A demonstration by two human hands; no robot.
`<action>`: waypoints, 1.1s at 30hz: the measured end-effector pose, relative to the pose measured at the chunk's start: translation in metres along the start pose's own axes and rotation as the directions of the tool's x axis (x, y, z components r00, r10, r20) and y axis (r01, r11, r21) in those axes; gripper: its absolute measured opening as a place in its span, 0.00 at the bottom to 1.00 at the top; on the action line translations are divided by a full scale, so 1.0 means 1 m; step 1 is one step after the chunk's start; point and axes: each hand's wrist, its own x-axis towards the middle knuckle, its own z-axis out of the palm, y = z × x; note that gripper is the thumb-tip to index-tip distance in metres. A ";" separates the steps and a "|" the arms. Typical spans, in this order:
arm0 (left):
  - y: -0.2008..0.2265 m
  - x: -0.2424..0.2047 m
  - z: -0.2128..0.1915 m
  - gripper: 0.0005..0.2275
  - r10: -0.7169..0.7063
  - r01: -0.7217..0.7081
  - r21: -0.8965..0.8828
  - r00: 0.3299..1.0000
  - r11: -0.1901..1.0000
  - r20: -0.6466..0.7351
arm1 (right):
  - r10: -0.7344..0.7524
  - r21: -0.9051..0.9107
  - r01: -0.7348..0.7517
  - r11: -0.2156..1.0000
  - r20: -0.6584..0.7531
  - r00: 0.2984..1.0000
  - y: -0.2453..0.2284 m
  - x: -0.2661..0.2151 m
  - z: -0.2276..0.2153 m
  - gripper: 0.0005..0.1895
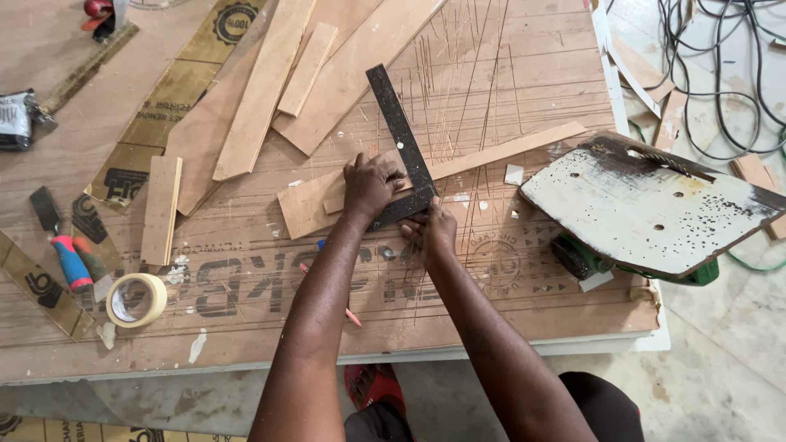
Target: The person measures and marks a piece of wood using a square ruler and a pencil. They then use a circular saw to cut the wood along the marked line. Finally, they inspect the cut piece of wood.
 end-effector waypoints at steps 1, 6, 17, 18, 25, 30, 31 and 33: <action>0.000 0.000 0.000 0.12 -0.009 0.008 0.037 1.000 0.999 0.009 | -0.008 -0.004 0.008 1.000 0.001 1.000 0.001 -0.001 -0.001 0.21; 0.000 0.000 -0.008 0.07 -0.031 0.035 -0.125 0.999 0.992 0.034 | -0.074 -0.022 0.075 0.997 0.005 0.997 0.004 0.003 -0.001 0.17; -0.004 -0.011 0.002 0.05 0.028 -0.026 -0.120 0.999 0.992 0.018 | -0.049 0.014 0.048 0.999 0.100 0.994 0.011 -0.004 -0.017 0.13; -0.003 -0.012 0.002 0.05 0.055 -0.056 -0.112 0.998 0.992 -0.011 | -0.047 0.027 0.045 0.999 0.088 0.995 0.014 -0.005 -0.019 0.13; 0.007 -0.024 -0.010 0.15 0.139 -0.139 -0.075 0.990 0.987 -0.006 | -0.090 0.031 0.087 0.996 0.108 0.990 0.015 -0.007 -0.020 0.12; 0.006 -0.027 -0.009 0.14 0.159 -0.160 -0.080 0.987 0.984 -0.023 | -0.060 -0.021 0.061 0.998 0.039 0.997 0.005 -0.011 -0.014 0.12; 0.005 -0.028 -0.007 0.14 0.168 -0.171 -0.088 0.985 0.981 -0.037 | -0.059 -0.001 0.059 0.998 0.044 0.997 0.005 -0.011 -0.012 0.12; 0.004 -0.028 -0.004 0.08 0.157 -0.161 -0.094 0.986 0.982 -0.052 | -0.056 0.042 0.054 0.998 0.054 0.997 0.004 -0.008 -0.009 0.13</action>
